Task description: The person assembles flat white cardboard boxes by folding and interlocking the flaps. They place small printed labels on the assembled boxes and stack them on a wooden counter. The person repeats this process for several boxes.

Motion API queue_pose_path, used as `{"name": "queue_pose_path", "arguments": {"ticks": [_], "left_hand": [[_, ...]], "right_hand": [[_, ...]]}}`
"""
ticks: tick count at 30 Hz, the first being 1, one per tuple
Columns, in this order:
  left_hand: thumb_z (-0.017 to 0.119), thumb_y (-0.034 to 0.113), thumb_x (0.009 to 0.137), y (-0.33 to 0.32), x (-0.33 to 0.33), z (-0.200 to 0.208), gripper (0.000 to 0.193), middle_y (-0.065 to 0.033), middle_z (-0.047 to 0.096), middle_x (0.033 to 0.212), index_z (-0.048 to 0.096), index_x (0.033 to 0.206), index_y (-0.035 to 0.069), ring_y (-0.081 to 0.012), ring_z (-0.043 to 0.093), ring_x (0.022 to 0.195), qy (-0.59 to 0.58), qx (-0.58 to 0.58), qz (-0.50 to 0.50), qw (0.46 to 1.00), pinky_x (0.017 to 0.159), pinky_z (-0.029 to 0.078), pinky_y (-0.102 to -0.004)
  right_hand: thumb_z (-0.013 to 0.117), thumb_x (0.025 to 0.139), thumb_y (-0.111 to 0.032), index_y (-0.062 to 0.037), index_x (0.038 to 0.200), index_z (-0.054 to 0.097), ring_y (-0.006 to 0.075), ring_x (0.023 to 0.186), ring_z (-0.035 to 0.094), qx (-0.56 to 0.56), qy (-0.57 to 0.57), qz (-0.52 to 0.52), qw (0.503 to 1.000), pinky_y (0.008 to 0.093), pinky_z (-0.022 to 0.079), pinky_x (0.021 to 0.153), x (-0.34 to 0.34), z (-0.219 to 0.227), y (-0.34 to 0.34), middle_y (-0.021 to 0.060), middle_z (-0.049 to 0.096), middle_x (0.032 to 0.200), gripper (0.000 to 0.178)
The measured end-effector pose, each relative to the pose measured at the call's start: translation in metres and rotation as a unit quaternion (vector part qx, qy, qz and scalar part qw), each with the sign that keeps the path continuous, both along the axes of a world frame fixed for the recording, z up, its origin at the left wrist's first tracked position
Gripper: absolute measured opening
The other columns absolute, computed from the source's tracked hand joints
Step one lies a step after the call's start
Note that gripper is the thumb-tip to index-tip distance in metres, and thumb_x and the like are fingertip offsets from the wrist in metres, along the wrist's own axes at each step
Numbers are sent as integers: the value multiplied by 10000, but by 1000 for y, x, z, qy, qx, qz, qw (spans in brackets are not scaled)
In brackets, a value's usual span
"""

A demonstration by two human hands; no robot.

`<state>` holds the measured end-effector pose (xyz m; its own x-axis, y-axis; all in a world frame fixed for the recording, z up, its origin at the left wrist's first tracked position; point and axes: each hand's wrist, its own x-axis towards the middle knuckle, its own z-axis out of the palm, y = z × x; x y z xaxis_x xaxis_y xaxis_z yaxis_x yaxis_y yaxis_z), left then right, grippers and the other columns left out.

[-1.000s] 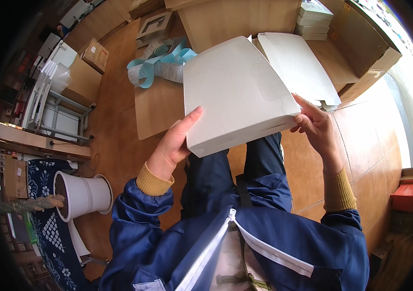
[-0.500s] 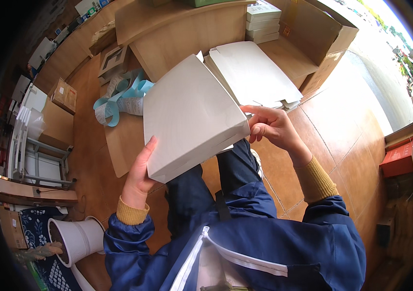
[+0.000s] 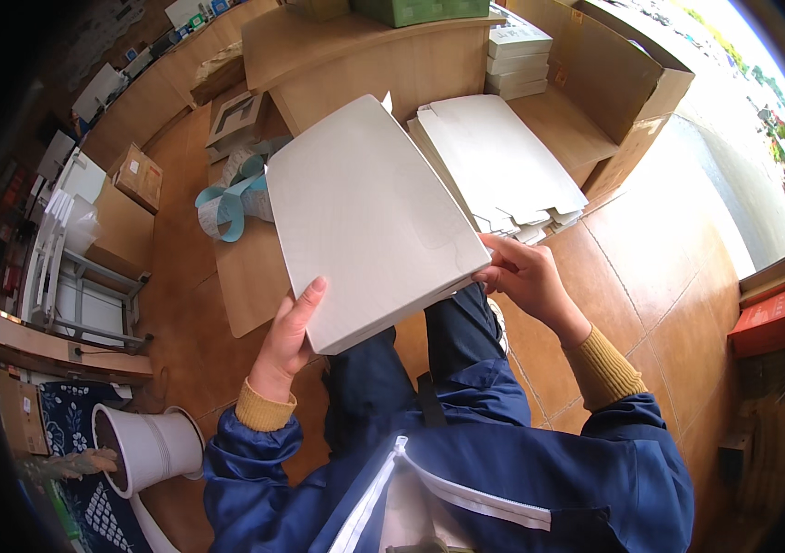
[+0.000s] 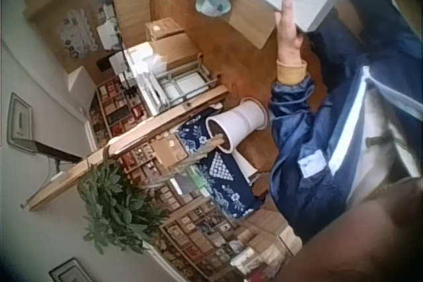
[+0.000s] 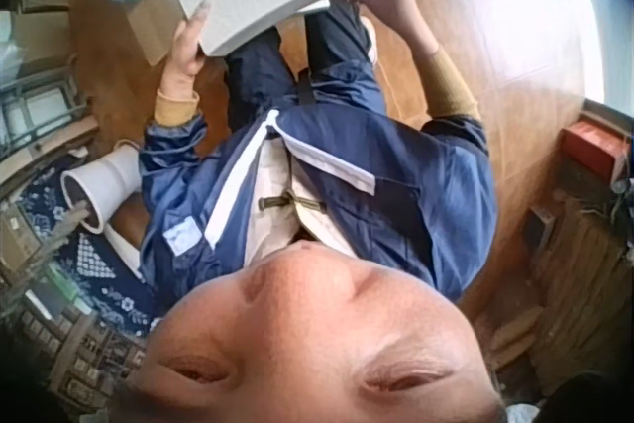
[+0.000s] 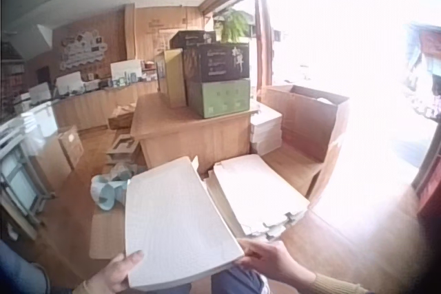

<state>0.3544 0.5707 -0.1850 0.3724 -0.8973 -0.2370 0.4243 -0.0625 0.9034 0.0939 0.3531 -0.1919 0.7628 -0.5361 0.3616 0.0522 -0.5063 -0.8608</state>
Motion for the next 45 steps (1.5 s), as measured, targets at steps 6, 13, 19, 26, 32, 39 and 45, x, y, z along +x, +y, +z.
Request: {"name": "queue_pose_path", "arguments": {"ticks": [6, 13, 19, 26, 32, 39, 45], "left_hand": [[631, 249, 935, 15, -18, -46, 551, -116, 531, 1270, 405, 1356, -26, -181, 518, 1149, -64, -2, 2, 998, 971, 434, -316], [605, 326, 949, 11, -46, -88, 637, -138, 473, 1345, 335, 1409, -22, -210, 439, 1248, -157, -41, 22, 987, 1044, 358, -337], [593, 453, 925, -11, -10, -87, 598, -204, 618, 1083, 502, 1257, -36, -310, 615, 1001, -454, 72, 131, 878, 856, 486, -384], [665, 340, 905, -8, 55, -114, 387, -108, 612, 911, 647, 1063, -13, -204, 606, 754, -438, 81, 211, 870, 680, 505, -319], [753, 207, 795, -33, 191, -129, 337, -125, 593, 962, 640, 1049, 18, -292, 561, 904, -598, 179, 313, 716, 802, 474, -386], [708, 84, 784, -101, 274, -119, 408, -150, 534, 1095, 561, 1154, -5, -342, 518, 1037, -727, 151, 348, 573, 889, 454, -431], [707, 74, 760, -141, 267, -106, 427, -110, 523, 1146, 581, 1168, 64, -335, 501, 1062, -706, 25, 253, 661, 903, 454, -424]], "right_hand": [[766, 832, -248, -57, 1519, 187, 162, 1182, 496, 391, 94, 279, 872, 311, 405, 988, -27, -45, 14, 108, 549, 1270, 918], [429, 1018, -373, 31, 1285, 504, 150, 1070, 518, 232, 91, -77, 965, 290, 414, 931, -27, -96, 72, 81, 589, 1161, 490], [426, 1019, -384, 28, 1251, 533, 160, 989, 538, 234, 94, -106, 962, 294, 432, 881, 5, -110, 47, 97, 606, 1096, 485], [510, 989, -329, -20, 1272, 540, 235, 1008, 562, 67, 189, -122, 972, 330, 446, 883, 17, -110, 16, 143, 564, 1101, 420], [629, 902, -92, -27, 1288, 533, 216, 1031, 589, 0, 143, -178, 974, 294, 535, 745, 46, -65, -14, 129, 536, 1253, 403], [614, 858, 49, 0, 1099, 640, 185, 882, 666, -91, 79, -130, 984, 269, 537, 721, 124, -27, -31, 122, 651, 1075, 247], [647, 818, 47, 8, 1032, 659, 239, 845, 665, -159, 71, -28, 984, 306, 540, 726, 172, -10, -30, 129, 669, 981, 218]]}}
